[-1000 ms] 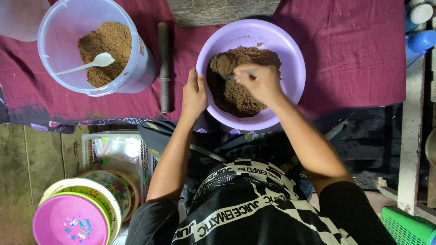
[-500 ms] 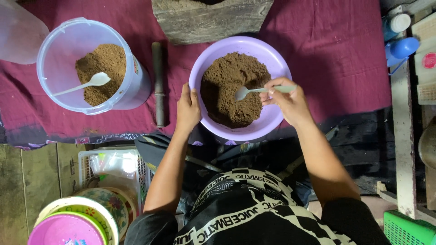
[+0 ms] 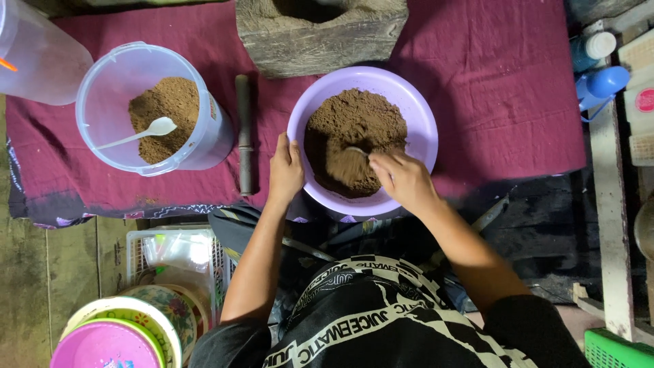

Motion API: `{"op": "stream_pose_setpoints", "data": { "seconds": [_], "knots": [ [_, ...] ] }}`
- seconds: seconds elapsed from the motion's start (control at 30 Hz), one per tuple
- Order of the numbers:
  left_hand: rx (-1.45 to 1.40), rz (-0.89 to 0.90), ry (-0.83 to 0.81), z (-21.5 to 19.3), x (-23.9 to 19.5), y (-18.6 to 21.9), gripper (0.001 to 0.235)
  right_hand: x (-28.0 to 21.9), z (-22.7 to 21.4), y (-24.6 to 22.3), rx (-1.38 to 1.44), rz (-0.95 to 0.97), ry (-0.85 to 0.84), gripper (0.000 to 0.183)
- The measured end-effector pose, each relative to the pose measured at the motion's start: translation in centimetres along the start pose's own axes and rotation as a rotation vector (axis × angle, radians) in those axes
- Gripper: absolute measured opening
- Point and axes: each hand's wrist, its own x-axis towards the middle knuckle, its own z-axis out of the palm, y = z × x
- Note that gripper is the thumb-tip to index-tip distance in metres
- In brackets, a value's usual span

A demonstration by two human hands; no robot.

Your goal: The person uses a spoon to stir and break up a brown powder in a purple bowl. They repeatedly scoop and fold the powder to loosen clumps and even the texture. A larger container of the same powder sits nearby on the table.

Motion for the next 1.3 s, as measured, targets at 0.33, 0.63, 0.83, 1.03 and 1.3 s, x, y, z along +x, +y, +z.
{"op": "stream_pose_setpoints", "data": {
  "seconds": [0.33, 0.63, 0.83, 1.03, 1.3],
  "knots": [
    [0.002, -0.003, 0.002, -0.2, -0.5, 1.2, 0.04, 4.0, -0.4, 3.9, -0.181, 0.031, 0.041, 0.015],
    [0.021, -0.017, -0.011, -0.1, -0.3, 0.8, 0.038, 8.7, -3.7, 4.2, -0.102, -0.048, -0.002, 0.018],
    [0.021, -0.032, -0.015, -0.3, -0.1, 0.9, 0.04, 11.7, -4.1, -1.0, 0.385, 0.307, -0.501, 0.028],
    [0.023, -0.027, -0.022, -0.4, 0.4, 0.6, 0.039, 5.9, -7.6, 0.6, 0.109, -0.105, -0.197, 0.018],
    [0.015, -0.038, -0.024, -0.5, -0.1, 1.5, 0.041, -3.1, -0.2, 2.1, -0.378, -0.051, 0.008, 0.024]
  ]
}}
